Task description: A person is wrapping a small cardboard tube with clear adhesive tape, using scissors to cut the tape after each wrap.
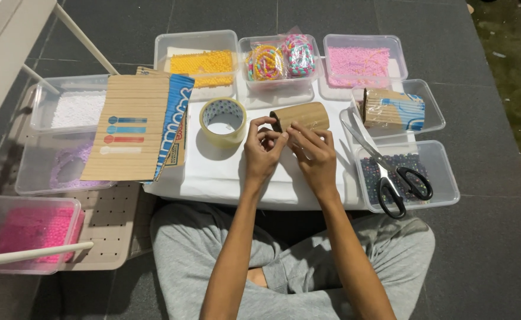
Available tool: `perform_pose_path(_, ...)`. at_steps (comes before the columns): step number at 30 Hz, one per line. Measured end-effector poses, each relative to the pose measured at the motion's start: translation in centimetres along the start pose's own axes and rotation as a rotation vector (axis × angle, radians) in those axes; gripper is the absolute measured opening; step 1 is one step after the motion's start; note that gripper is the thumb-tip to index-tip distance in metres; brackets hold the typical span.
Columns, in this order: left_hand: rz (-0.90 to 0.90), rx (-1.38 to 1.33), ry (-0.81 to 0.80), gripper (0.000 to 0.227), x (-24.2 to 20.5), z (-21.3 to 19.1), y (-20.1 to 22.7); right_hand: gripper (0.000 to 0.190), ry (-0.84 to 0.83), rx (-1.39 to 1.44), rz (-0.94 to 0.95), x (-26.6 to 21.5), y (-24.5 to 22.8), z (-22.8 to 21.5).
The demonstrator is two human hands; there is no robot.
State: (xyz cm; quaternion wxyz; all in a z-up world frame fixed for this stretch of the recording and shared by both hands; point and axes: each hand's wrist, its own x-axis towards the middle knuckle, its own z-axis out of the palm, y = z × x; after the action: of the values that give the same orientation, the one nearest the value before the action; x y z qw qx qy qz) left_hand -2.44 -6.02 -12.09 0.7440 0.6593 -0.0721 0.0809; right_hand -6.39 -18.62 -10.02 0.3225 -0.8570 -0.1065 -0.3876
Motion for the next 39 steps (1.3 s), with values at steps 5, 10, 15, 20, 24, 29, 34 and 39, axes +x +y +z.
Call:
perform_pose_path(5,0.001,-0.012,0.009,0.035,0.0,-0.1,0.4,0.050,-0.066,-0.042,0.022,-0.2,0.4,0.6)
perform_pose_path(10,0.072,0.026,0.010,0.030,-0.2,-0.1,1.0,0.058,-0.113,-0.106,-0.025,-0.5,1.1,1.1)
perform_pose_path(15,0.269,0.298,0.016,0.043,-0.4,0.1,0.7,0.045,-0.056,-0.088,-0.034,-1.4,1.7,1.4)
perform_pose_path(20,0.320,0.392,0.094,0.045,-0.6,0.7,-0.1,0.045,-0.059,-0.017,0.045,-1.3,0.5,1.0)
perform_pose_path(24,0.275,0.520,0.190,0.038,-0.2,0.5,-2.2,0.043,-0.093,0.058,0.122,-0.7,-0.7,0.4)
perform_pose_path(29,0.310,0.483,0.204,0.031,0.0,0.8,-2.1,0.046,-0.118,0.152,0.183,-0.7,-0.5,-0.1)
perform_pose_path(34,0.280,0.512,0.215,0.028,-1.2,1.0,-0.2,0.048,-0.140,0.158,0.239,-0.9,-0.4,-0.1)
perform_pose_path(39,0.217,0.522,0.213,0.033,-0.9,1.2,0.2,0.046,-0.127,0.205,0.272,-0.3,-0.9,-0.1)
